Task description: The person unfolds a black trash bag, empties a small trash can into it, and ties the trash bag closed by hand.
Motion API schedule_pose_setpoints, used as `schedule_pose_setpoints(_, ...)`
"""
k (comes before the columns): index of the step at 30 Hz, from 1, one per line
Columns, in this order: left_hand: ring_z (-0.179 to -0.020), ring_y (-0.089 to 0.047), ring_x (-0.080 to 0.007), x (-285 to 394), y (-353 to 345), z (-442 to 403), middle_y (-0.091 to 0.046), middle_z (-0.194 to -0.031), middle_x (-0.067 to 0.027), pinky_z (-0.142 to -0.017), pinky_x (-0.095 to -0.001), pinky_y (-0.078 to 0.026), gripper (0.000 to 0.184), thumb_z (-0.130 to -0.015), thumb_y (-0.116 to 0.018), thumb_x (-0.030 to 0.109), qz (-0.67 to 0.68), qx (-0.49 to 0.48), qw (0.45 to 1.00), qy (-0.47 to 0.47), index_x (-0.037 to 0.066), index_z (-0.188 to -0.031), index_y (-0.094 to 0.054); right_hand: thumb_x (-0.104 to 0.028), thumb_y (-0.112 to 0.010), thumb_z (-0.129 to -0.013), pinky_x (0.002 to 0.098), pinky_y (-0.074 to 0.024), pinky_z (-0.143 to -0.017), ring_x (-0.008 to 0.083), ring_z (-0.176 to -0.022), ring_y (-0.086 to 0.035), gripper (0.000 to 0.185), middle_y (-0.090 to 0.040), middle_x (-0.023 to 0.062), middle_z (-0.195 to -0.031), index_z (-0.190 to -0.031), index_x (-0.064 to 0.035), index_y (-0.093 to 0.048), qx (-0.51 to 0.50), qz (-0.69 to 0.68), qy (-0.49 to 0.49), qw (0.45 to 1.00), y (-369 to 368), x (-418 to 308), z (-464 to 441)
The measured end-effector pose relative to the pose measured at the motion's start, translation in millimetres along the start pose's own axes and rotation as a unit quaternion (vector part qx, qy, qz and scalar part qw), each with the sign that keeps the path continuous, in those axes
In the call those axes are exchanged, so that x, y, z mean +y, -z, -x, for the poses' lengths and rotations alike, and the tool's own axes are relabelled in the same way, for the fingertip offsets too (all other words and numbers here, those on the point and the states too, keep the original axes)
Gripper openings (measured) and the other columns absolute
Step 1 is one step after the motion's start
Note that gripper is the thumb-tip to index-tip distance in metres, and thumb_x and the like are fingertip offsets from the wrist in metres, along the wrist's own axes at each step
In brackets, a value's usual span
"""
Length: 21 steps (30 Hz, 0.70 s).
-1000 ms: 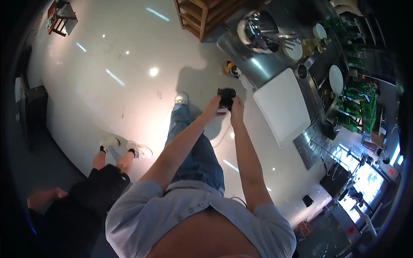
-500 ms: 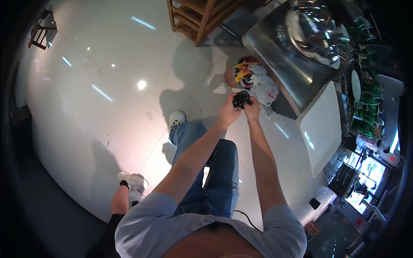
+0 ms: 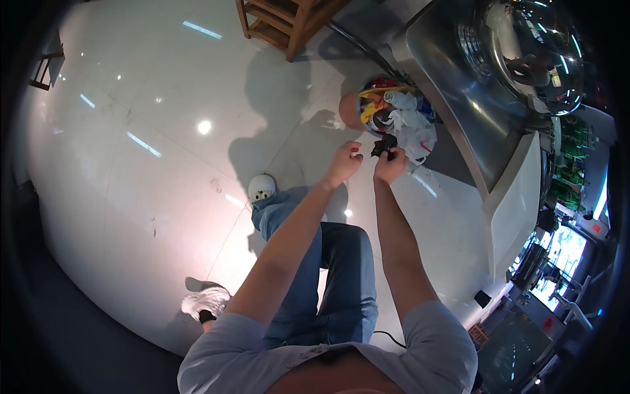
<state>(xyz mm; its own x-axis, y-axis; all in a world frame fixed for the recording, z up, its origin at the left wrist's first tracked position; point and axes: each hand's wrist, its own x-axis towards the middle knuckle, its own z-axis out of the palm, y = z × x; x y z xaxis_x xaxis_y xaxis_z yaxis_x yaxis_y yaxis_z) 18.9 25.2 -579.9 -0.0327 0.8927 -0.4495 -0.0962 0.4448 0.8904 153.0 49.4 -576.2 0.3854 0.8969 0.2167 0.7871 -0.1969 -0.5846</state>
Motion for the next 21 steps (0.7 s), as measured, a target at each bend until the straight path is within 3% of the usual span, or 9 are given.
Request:
schedule_pose_setpoints(4, -0.08, -0.062, -0.0223, -37, -14, -61, -0.062, -0.098, -0.0142, -0.07, -0.0306, -0.048, 0.028, -0.077, -0.058, 0.01, -0.028, 0.038, 0.997, -0.054, -0.001, -0.103, -0.055, 0.0, -0.059, -0.065, 0.0421, -0.0417, -0.076, 0.0357, -0.083, -0.049, 0.022, -0.048, 0.0165, -0.088, -0.085, -0.0044, -0.051, 0.022, 0.005, -0.045, 0.999, -21, 10, -8)
schedule_pose_setpoints(6, -0.091, -0.061, -0.0294, -37, -27, -93, -0.061, -0.101, -0.0168, -0.079, -0.0351, -0.047, 0.028, -0.077, -0.056, 0.012, -0.045, 0.079, 0.992, 0.091, 0.001, -0.102, -0.056, 0.0, -0.06, -0.065, 0.0415, -0.0427, -0.075, 0.035, -0.083, -0.051, 0.022, -0.048, 0.0166, -0.089, -0.085, -0.0039, -0.051, 0.027, 0.0, -0.053, 0.998, -26, 17, -11)
schedule_pose_setpoints(7, -0.091, -0.061, -0.0294, -42, -39, -108, -0.061, -0.101, -0.0168, -0.079, -0.0351, -0.047, 0.028, -0.077, -0.056, 0.012, -0.045, 0.079, 0.992, 0.085, 0.001, -0.102, -0.056, 0.0, -0.061, -0.065, 0.0401, -0.043, -0.076, 0.0333, -0.083, -0.051, 0.023, -0.05, 0.0164, -0.088, -0.085, -0.0036, -0.052, 0.03, -0.019, -0.056, 0.998, -28, 22, -14)
schedule_pose_setpoints(9, -0.095, -0.059, -0.0307, -58, -60, -135, -0.061, -0.103, -0.0186, -0.083, -0.0353, -0.045, 0.035, -0.078, -0.056, 0.013, 0.078, 0.183, 0.973, 0.114, 0.001, -0.111, -0.05, 0.002, -0.063, -0.064, 0.0365, -0.0453, -0.075, 0.029, -0.08, -0.055, 0.024, -0.052, 0.0153, -0.087, -0.085, -0.0026, -0.052, 0.04, -0.038, -0.059, 0.997, -28, 23, -14)
schedule_pose_setpoints(12, -0.102, -0.057, -0.0307, -110, -78, -190, -0.058, -0.109, -0.0195, -0.086, -0.0348, -0.043, 0.048, -0.078, -0.056, 0.011, 0.125, 0.177, 0.973, 0.077, 0.002, -0.123, -0.04, 0.002, -0.062, -0.066, 0.0333, -0.0469, -0.072, 0.025, -0.076, -0.056, 0.023, -0.053, 0.013, -0.086, -0.086, -0.0018, -0.052, 0.019, -0.048, -0.083, 0.995, -25, 32, -19)
schedule_pose_setpoints(14, -0.103, -0.056, -0.0277, -101, -80, -192, -0.058, -0.11, -0.0174, -0.086, -0.0318, -0.043, 0.061, -0.077, -0.057, 0.008, 0.021, 0.139, 0.983, 0.12, 0.002, -0.131, -0.03, 0.001, -0.062, -0.067, 0.0312, -0.0478, -0.069, 0.0216, -0.073, -0.056, 0.021, -0.054, 0.0109, -0.086, -0.085, -0.0015, -0.052, 0.041, -0.05, -0.07, 0.995, -26, 38, -20)
schedule_pose_setpoints(16, -0.108, -0.051, -0.0192, -105, -76, -198, -0.051, -0.123, -0.0059, -0.082, -0.0318, -0.045, 0.07, -0.073, -0.046, -0.011, 0.295, 0.108, 0.948, -0.058, 0.014, -0.136, -0.028, 0.001, -0.062, -0.067, 0.0309, -0.0479, -0.068, 0.0209, -0.072, -0.055, 0.02, -0.054, 0.0104, -0.086, -0.084, -0.0016, -0.052, 0.031, -0.071, -0.068, 0.995, -26, 37, -20)
schedule_pose_setpoints(20, -0.078, -0.051, -0.0129, -61, -35, -132, -0.053, -0.112, -0.0052, -0.059, -0.0294, -0.043, 0.073, -0.079, -0.046, 0.011, 0.157, 0.012, 0.98, 0.124, 0.034, -0.141, -0.015, 0.001, -0.062, -0.067, 0.0318, -0.0479, -0.068, 0.0205, -0.072, -0.055, 0.02, -0.054, 0.0095, -0.085, -0.084, -0.0016, -0.051, 0.01, -0.062, -0.095, 0.993, -16, 32, -8)
schedule_pose_setpoints(21, -0.07, -0.049, -0.0121, -83, -31, -125, -0.054, -0.099, -0.0034, -0.055, -0.0282, -0.039, 0.074, -0.08, -0.046, 0.015, 0.085, 0.035, 0.988, 0.125, 0.036, -0.141, -0.011, 0.001, -0.062, -0.067, 0.0318, -0.0479, -0.068, 0.0205, -0.072, -0.055, 0.02, -0.054, 0.0095, -0.085, -0.084, -0.0016, -0.051, 0.007, -0.063, -0.101, 0.993, -12, 30, -1)
